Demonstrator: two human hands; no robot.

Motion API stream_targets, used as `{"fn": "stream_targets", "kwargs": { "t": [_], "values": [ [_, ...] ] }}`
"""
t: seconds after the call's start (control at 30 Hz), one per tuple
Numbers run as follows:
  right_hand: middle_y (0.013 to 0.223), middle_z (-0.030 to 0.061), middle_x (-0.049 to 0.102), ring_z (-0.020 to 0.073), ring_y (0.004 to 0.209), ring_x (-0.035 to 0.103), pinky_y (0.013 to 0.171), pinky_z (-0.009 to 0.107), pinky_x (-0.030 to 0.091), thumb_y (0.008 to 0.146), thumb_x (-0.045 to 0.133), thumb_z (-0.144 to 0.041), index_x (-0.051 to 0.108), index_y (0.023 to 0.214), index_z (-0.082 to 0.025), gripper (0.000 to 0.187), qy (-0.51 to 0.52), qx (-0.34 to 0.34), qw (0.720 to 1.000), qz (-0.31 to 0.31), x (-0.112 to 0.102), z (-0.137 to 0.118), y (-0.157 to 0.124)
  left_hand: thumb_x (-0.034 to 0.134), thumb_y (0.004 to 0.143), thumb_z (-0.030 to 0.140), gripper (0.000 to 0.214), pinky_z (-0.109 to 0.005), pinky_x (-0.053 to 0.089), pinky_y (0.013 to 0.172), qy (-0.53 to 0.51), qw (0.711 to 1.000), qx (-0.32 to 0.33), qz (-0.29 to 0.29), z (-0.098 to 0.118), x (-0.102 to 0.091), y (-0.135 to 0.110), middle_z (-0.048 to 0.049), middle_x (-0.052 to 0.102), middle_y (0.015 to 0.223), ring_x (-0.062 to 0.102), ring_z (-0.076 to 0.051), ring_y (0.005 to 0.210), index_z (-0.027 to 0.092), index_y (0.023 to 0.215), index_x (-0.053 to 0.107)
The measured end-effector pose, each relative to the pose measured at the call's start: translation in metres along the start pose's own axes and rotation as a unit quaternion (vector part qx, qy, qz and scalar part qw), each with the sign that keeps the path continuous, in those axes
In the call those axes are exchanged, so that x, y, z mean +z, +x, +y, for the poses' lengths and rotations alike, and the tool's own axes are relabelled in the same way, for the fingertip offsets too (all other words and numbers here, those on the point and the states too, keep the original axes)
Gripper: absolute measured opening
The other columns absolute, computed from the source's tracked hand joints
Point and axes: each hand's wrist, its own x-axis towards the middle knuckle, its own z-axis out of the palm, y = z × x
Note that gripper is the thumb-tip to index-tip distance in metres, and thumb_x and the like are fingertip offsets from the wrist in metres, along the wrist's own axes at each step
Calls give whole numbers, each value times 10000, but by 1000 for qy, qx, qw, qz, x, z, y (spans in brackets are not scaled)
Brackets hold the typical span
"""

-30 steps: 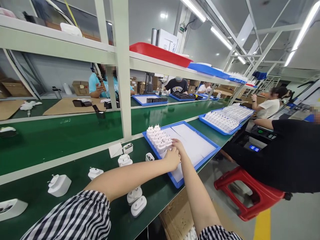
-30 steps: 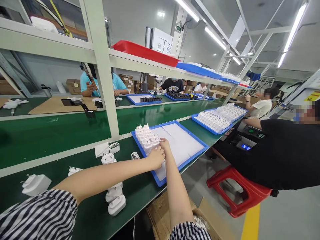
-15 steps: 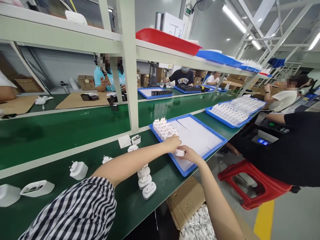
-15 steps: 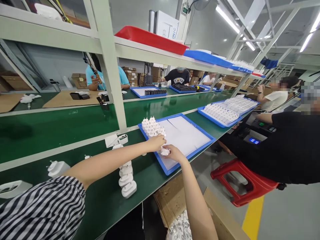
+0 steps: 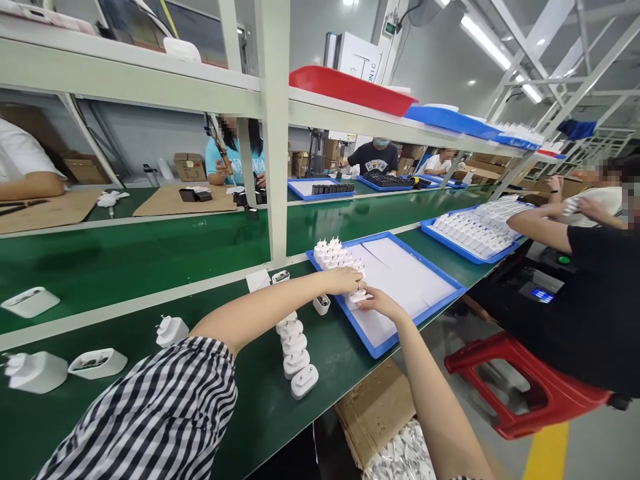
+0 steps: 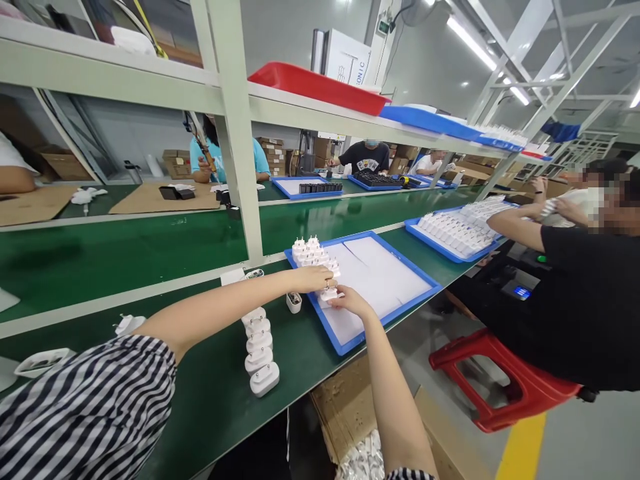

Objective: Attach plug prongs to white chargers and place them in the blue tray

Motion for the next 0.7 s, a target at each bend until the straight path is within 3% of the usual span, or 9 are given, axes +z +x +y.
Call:
{"fn": "stream_targets", "kwargs": {
  "t": [0.17, 0.27, 0.37, 0.53, 0.63, 0.7],
  "values": [
    [716, 5, 524, 158, 662, 508, 641, 320, 412, 485, 635, -194, 444, 857, -157, 420, -38, -2, 997, 72, 13, 7, 6, 424, 652, 28, 399, -267, 334, 757, -13, 997, -82, 0, 2, -11, -11, -46, 528, 970, 470, -167, 877, 182, 1018, 460],
    [790, 31, 546, 174, 716, 503, 682, 327, 396, 463, 640, -160, 444, 925, -151, 502, -45, -12, 996, 72, 17, 5, 7, 378, 672, 34, 383, -275, 307, 827, -42, 983, -151, 96, 7, -33, -35, -42, 529, 1029, 447, -166, 956, 173, 1013, 484],
    [894, 33, 558, 172, 763, 503, 711, 306, 389, 448, 623, -111, 479, 931, -176, 508, -37, -27, 998, 49, 17, -1, 6, 312, 742, 131, 327, -242, 327, 829, -95, 955, -213, 184, 14, -60, -81, -14, 527, 1050, 452, -139, 968, 182, 1008, 496],
    [763, 17, 607, 173, 666, 539, 629, 301, 422, 457, 596, -128, 556, 823, -183, 373, -6, 0, 1000, 18, -3, 0, 4, 310, 752, 317, 294, -230, 393, 736, -153, 920, -287, 220, 36, -86, -176, 17, 591, 884, 516, -136, 847, 241, 897, 554],
    [755, 45, 600, 185, 705, 547, 613, 304, 425, 548, 545, -250, 539, 826, -193, 284, 17, 24, 996, 79, -19, 1, 17, 334, 723, 375, 282, -250, 414, 692, -170, 896, -347, 219, 51, -87, -227, 23, 600, 802, 530, -148, 783, 279, 856, 564],
    [775, 71, 586, 185, 755, 543, 627, 305, 425, 649, 421, -385, 510, 818, -200, 266, 37, 31, 991, 128, -21, -2, 31, 358, 709, 389, 265, -255, 422, 672, -167, 876, -391, 228, 60, -87, -257, 27, 602, 771, 536, -148, 747, 290, 844, 563]
  ]
}}
